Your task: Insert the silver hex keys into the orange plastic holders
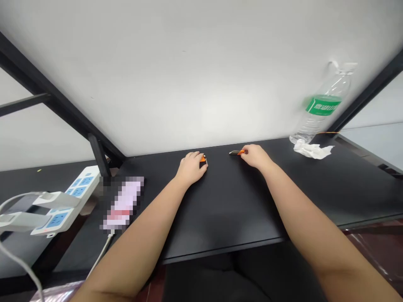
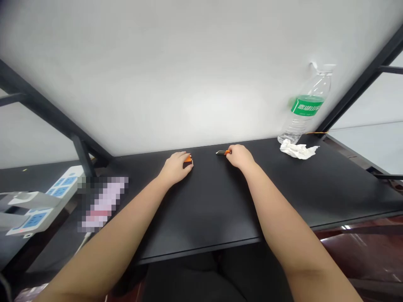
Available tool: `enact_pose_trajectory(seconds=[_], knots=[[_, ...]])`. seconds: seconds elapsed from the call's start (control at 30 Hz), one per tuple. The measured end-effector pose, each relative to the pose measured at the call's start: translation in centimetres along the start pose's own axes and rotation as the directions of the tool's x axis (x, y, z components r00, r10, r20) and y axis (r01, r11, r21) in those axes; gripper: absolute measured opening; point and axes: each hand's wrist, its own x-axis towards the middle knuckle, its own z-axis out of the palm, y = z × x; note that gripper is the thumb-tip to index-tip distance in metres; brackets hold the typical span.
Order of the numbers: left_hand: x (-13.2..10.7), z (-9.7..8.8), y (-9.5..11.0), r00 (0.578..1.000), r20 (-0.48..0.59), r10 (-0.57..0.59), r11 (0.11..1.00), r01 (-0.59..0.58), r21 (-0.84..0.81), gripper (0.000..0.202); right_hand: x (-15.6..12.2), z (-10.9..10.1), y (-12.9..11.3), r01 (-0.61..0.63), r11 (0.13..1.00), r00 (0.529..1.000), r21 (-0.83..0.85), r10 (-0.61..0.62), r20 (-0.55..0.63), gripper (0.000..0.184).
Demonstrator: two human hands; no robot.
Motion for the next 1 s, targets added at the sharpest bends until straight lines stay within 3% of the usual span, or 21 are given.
enact_pose_trajectory(seconds=[0.2,0.33,0.5,0.73,1.0], knots=[[-0.4,-0.6,0.7,0.998,0.068,-0.018,0.999,0.021,-0.048,0.035,0.8,0.1,0.9,-0.060,0.996,0.998,0.071,0.062,-0.030,0.018],[-0.3,-0.9,1.1,0.993,0.099,-0.057,0.994,0.066,-0.090,0.042,1.1,0.5,0.8,-0.046,0.994,0.997,0.095,0.052,-0.064,0.020],[-0.2,-0.6,1.4,0.988,0.124,-0.096,0.995,0.100,-0.027,0.054,1.3,0.8,1.0,-0.014,0.994,0.995,0.105,0.024,-0.094,0.013],[0.1,-0.3,1.3,0.977,0.147,-0.157,0.973,0.178,-0.147,0.041,1.5,1.0,0.9,0.018,0.998,0.994,0.057,-0.012,-0.109,0.021],[0.3,0.1,0.7,0.980,0.141,-0.140,0.958,0.170,-0.231,0.042,2.0,2.0,1.0,0.032,0.999,0.998,-0.044,-0.035,-0.059,0.023]])
